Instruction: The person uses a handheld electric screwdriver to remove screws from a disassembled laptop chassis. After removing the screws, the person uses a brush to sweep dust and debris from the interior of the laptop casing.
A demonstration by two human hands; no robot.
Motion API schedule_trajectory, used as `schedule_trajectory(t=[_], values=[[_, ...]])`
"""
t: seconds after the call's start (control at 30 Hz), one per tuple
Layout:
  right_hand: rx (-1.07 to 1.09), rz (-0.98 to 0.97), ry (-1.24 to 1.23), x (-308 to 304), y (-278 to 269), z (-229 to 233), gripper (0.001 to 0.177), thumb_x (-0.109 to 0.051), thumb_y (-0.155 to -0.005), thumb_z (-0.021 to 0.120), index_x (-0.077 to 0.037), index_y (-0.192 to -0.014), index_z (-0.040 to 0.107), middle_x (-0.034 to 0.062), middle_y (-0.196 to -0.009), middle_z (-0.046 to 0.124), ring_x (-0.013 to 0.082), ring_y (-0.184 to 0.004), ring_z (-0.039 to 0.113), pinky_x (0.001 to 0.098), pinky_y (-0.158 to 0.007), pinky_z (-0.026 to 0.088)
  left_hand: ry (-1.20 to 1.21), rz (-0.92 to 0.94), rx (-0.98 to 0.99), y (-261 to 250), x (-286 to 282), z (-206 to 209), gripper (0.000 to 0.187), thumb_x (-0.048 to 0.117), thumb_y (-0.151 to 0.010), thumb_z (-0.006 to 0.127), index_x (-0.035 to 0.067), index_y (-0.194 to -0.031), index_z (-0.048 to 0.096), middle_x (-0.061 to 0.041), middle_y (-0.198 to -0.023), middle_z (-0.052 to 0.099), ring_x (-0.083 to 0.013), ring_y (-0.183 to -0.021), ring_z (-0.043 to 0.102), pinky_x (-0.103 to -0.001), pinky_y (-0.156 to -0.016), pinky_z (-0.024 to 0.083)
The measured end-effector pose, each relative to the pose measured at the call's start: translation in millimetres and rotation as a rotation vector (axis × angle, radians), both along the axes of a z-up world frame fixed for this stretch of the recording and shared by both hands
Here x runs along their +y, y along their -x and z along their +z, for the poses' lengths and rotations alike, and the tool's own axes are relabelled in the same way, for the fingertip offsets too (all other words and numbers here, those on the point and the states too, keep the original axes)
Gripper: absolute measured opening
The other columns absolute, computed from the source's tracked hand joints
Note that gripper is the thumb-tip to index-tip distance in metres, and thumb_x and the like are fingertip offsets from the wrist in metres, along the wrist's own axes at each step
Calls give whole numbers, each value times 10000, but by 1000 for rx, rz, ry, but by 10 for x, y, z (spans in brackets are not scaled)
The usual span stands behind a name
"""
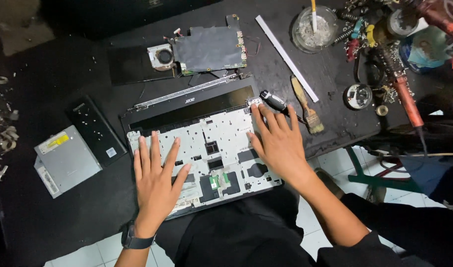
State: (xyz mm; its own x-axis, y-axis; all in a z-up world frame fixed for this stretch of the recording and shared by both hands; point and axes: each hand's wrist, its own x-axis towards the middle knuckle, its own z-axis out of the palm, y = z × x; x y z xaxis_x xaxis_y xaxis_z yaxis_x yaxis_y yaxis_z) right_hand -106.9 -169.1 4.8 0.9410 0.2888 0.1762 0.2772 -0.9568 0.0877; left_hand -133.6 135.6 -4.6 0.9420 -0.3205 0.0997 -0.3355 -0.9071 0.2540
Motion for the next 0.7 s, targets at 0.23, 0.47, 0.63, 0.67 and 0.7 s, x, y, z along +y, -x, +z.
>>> schedule_trajectory(t=[0.23, 0.47, 0.63, 0.67, 0.7], values=[[31, 6, -101, 74, -62, 126, 474, -301, -1027, 597, -17, -1405, 638, 143, -1265, 644, 261, -1051, 580, 633, -1181, 219, 72, 34, 155, -16, -4, -6, 631, 510, -1046, 476, 231, -1607, 398, -251, -1705, 185, -475, -1578, 47, -609, -1238, 4], [-14, 31, -52, 61, -70, 99, 454, -288, -1003, 638, -15, -1365, 669, 135, -1221, 661, 255, -1048, 597, 645, -1176, 238, 85, 25, 139, -25, -10, 16, 628, 485, -1054, 493, 211, -1612, 397, -273, -1702, 171, -499, -1566, 52, -623, -1230, 10], [-27, 42, -60, 59, -55, 100, 458, -305, -1023, 632, -12, -1374, 665, 141, -1213, 662, 264, -1055, 607, 638, -1178, 235, 94, 21, 132, -7, -19, 32, 623, 467, -1060, 499, 203, -1615, 396, -278, -1702, 161, -502, -1563, 32, -624, -1228, 9], [-28, 38, -56, 64, -56, 112, 456, -305, -1025, 631, -18, -1378, 664, 136, -1218, 661, 260, -1060, 606, 637, -1178, 235, 96, 17, 127, -9, -17, 31, 621, 462, -1063, 500, 203, -1617, 393, -277, -1703, 154, -499, -1563, 28, -624, -1227, 11], [-30, 35, -52, 68, -59, 125, 455, -305, -1026, 630, -25, -1383, 663, 130, -1223, 661, 255, -1065, 605, 635, -1178, 235, 99, 13, 121, -13, -17, 32, 618, 457, -1067, 501, 203, -1619, 390, -276, -1704, 147, -496, -1563, 24, -624, -1226, 13]])
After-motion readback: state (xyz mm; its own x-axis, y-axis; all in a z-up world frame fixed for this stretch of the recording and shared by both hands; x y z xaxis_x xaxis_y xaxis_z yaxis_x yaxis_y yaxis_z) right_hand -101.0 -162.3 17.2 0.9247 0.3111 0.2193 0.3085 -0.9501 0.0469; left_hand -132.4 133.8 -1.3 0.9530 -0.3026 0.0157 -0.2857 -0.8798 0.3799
